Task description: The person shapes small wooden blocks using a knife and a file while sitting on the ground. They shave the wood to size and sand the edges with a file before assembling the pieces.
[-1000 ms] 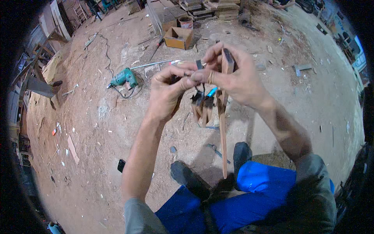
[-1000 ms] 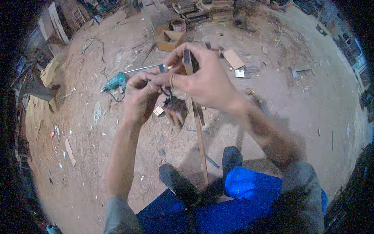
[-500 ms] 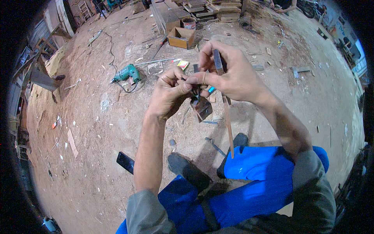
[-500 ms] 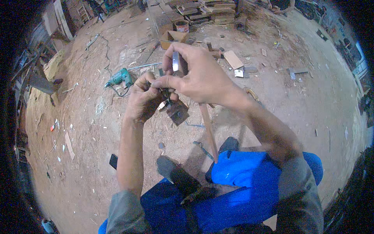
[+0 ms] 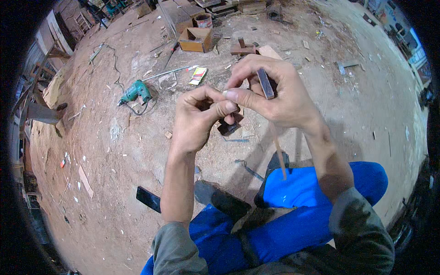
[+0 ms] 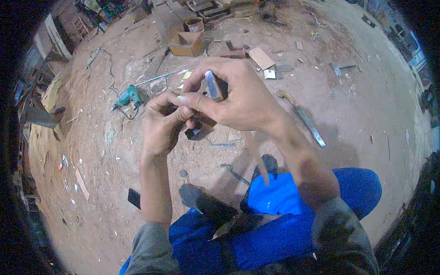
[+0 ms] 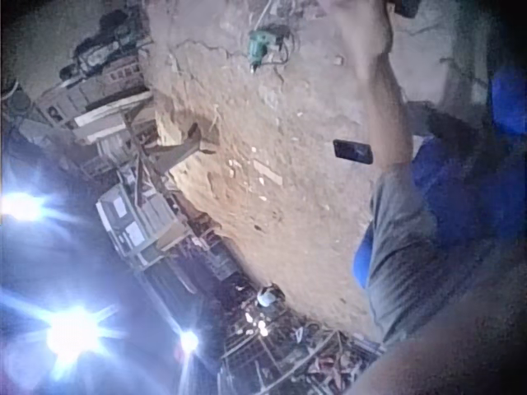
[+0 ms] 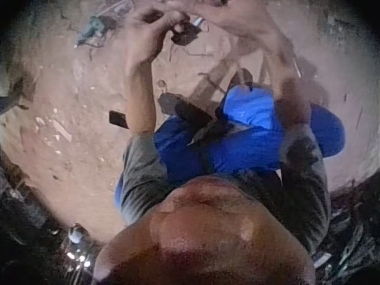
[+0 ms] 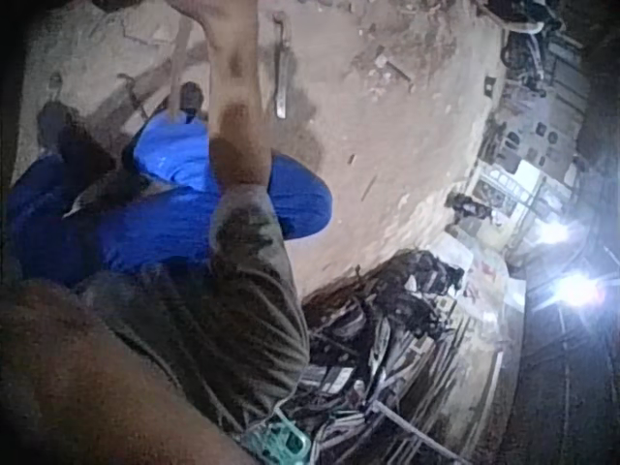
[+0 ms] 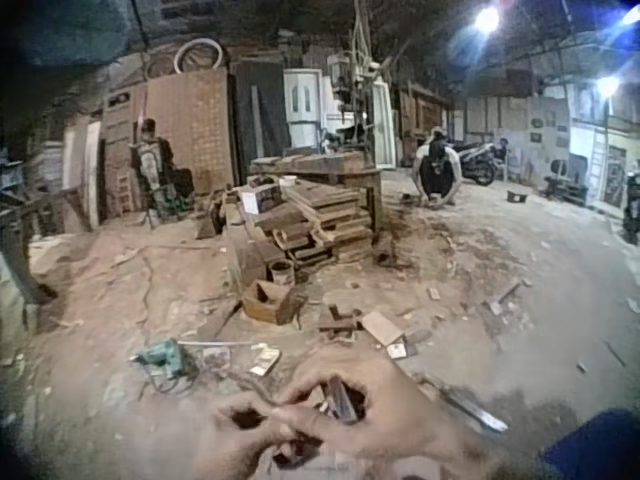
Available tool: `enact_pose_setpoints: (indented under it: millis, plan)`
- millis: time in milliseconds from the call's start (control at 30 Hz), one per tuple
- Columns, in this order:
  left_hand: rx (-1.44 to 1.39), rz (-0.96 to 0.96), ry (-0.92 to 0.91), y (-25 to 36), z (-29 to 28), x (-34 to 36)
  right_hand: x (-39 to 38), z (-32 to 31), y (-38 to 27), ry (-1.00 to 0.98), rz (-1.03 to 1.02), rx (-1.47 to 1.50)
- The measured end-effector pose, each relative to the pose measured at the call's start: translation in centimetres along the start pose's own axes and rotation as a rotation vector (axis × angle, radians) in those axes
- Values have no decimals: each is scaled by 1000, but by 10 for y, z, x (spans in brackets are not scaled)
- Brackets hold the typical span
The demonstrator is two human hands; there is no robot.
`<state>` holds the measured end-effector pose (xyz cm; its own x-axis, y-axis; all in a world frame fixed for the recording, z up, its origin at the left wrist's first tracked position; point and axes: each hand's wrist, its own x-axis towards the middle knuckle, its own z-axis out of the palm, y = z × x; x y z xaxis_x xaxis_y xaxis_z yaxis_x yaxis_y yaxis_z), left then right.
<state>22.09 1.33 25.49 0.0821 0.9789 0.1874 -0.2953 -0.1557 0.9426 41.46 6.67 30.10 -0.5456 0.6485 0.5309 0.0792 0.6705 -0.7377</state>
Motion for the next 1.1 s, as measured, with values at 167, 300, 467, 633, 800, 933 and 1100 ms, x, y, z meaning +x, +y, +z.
enact_pose_setpoints:
  millis: [167,300,467,633,800,933,1100]
  plan:
    - [263,4,110,11,10,-13,0,2,3,-58,-166,-87]
    - [310,-3,150,25,14,-22,2,10,3,-14,-237,-158]
    - [389,175,245,23,17,-25,2,24,8,147,-221,-101]
    - [437,230,381,16,13,-29,2,37,6,196,-202,-105]
    - [537,331,352,18,11,-28,2,33,5,177,-254,-164]
    - [577,473,237,17,14,-23,-1,27,-2,181,-246,-199]
    - [383,285,272,18,16,-29,2,27,-3,182,-283,-185]
